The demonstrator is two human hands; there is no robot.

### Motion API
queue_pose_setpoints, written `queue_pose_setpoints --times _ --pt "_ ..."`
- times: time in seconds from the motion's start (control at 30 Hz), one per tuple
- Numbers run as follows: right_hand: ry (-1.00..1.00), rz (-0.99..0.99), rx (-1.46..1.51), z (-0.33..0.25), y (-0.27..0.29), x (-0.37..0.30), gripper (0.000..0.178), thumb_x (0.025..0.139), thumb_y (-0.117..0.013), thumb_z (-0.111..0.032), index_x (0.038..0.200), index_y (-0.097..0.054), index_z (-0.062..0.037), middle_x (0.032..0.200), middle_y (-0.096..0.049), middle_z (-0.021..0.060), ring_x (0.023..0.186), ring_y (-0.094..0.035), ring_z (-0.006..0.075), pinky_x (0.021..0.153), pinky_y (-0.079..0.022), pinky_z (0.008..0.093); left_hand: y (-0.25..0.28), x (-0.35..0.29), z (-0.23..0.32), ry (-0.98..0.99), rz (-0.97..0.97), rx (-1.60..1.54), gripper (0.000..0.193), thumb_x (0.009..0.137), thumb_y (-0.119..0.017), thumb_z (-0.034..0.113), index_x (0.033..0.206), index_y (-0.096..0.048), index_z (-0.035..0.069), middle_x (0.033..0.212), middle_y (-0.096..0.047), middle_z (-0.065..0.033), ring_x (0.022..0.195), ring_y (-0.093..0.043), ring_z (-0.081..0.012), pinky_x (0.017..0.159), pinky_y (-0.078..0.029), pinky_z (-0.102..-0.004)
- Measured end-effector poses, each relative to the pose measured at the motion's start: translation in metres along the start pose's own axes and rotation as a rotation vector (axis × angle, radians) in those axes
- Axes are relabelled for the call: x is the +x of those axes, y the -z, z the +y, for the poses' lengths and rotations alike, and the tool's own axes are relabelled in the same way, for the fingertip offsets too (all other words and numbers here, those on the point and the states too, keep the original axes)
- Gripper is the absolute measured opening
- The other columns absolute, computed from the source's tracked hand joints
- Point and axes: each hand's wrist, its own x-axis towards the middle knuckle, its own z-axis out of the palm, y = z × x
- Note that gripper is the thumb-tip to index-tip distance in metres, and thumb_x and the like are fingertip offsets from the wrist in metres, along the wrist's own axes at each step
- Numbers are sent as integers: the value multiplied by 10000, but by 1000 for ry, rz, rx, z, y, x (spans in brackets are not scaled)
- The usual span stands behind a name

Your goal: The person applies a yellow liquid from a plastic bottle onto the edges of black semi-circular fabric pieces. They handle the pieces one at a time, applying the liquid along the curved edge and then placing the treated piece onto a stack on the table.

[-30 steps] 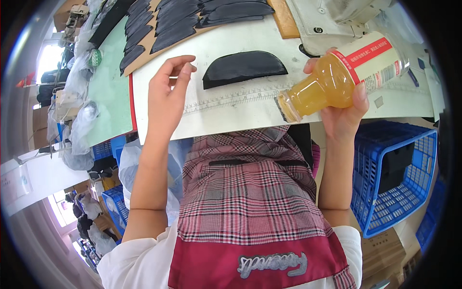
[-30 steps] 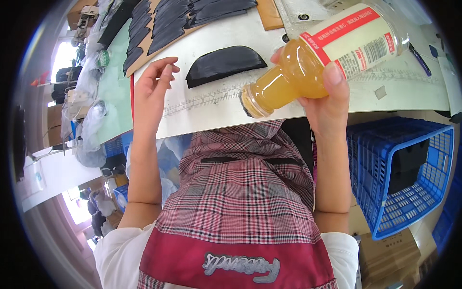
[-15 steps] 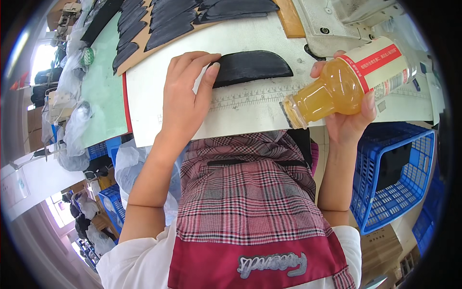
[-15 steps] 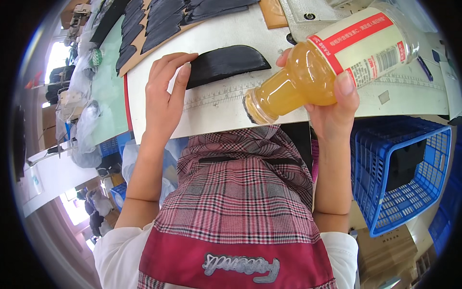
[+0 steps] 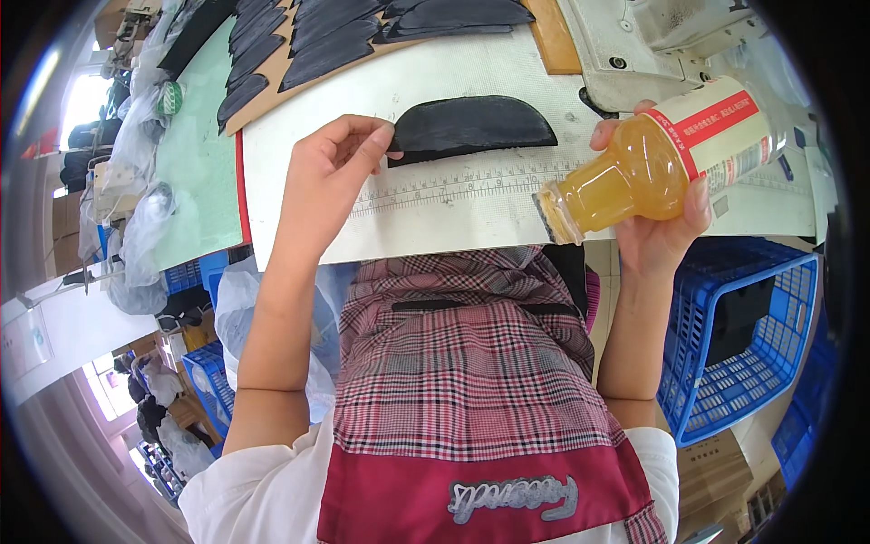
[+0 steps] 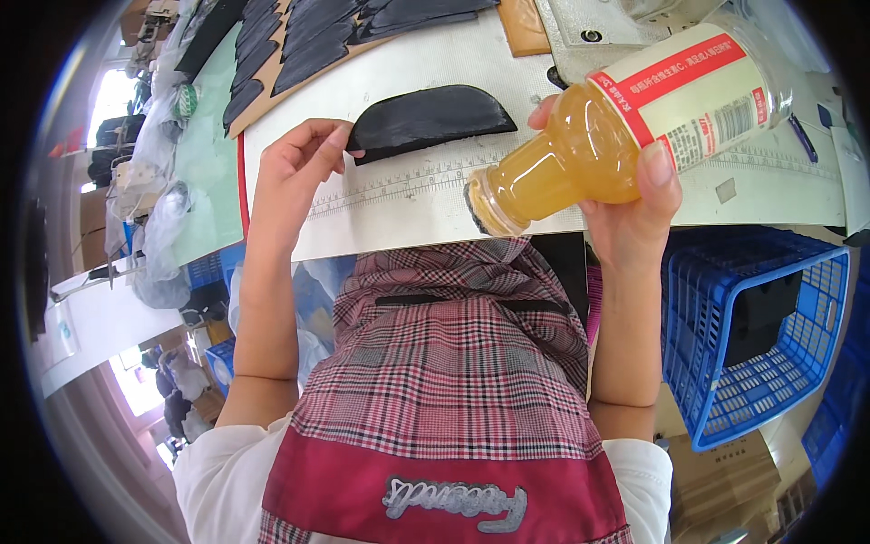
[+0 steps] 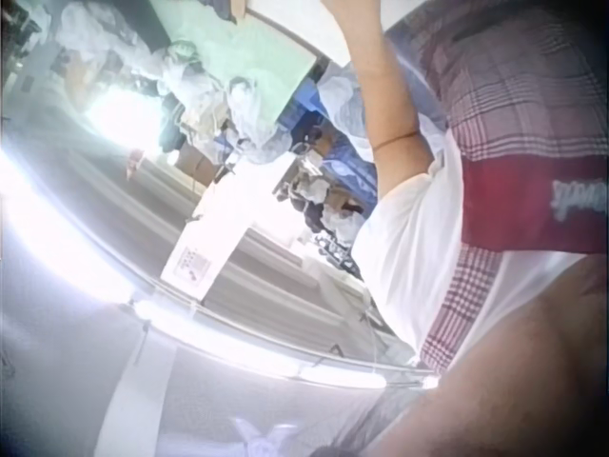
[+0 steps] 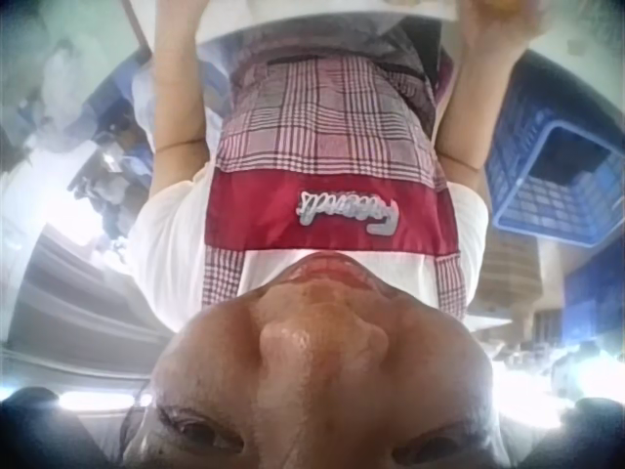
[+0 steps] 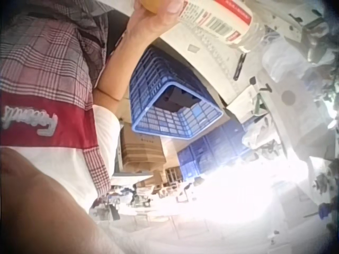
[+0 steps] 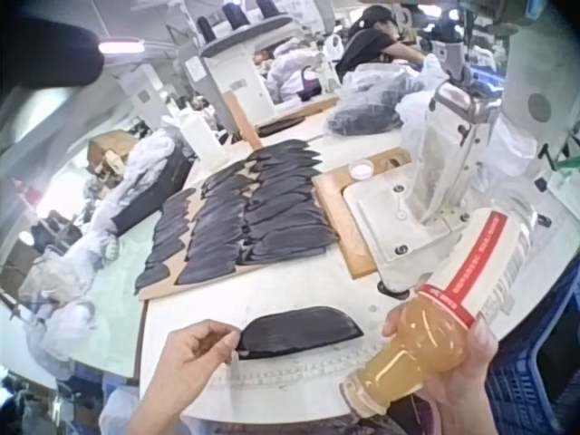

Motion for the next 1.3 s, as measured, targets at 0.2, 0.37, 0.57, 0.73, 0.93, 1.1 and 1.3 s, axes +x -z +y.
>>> queue_pose_setpoints --times 0.2,0.37,0.57,0.73,0.93,1.1,1.3 --pt "-20 10 0 1 0 -1 697 754 -557 -515 1191 -409 8 1122 -469 97 942 -513 281 676 -507 328 -1 -4 8 -71 -20 15 140 837 -565 114 858 -586 -23 724 -587 -26 683 -533 -70 652 -429 -206" --pt "3 43 -6 -1 -2 0 668 780 -527 -504 1174 -420 25 1068 -496 116 936 -514 273 670 -497 316 -7 -4 21 -152 -174 -186 174 877 -521 174 900 -544 3 824 -567 -31 795 -550 -108 756 -400 -226" --pt "-28 -29 -1 0 15 3 666 795 -493 -515 1169 -427 32 1020 -523 126 911 -527 267 634 -497 274 -3 3 20 -32 -342 -661 275 921 -419 198 1021 -499 -45 998 -590 -148 985 -565 -265 905 -419 -349" --pt "-87 -86 95 -7 6 -2 692 791 -477 -538 1173 -428 36 1015 -538 147 981 -525 385 656 -533 304 -12 19 41 -31 -490 -857 385 935 -362 232 1143 -426 -85 1128 -518 -232 1065 -510 -350 964 -390 -407" --pt "-177 -108 92 1 1 -9 669 739 -505 -564 1184 -501 -63 1172 -431 371 1028 -532 281 723 -404 199 7 37 60 -163 -510 -954 393 930 -369 226 1133 -441 -103 1133 -515 -250 1075 -504 -349 974 -382 -404" --pt "-99 -19 29 -4 -8 3 728 706 -574 -560 1175 -470 -14 1081 -523 192 959 -550 299 652 -514 282 74 50 48 -193 -325 -855 373 913 -406 212 1104 -469 -102 1121 -527 -247 1050 -524 -328 964 -390 -387" --pt "-62 33 -16 -7 -24 24 694 763 -553 -501 1202 -400 13 1130 -452 121 888 -544 313 604 -543 304 169 77 0 -155 -59 -864 333 902 -412 160 1076 -462 -120 1111 -522 -249 1070 -506 -333 973 -385 -403"
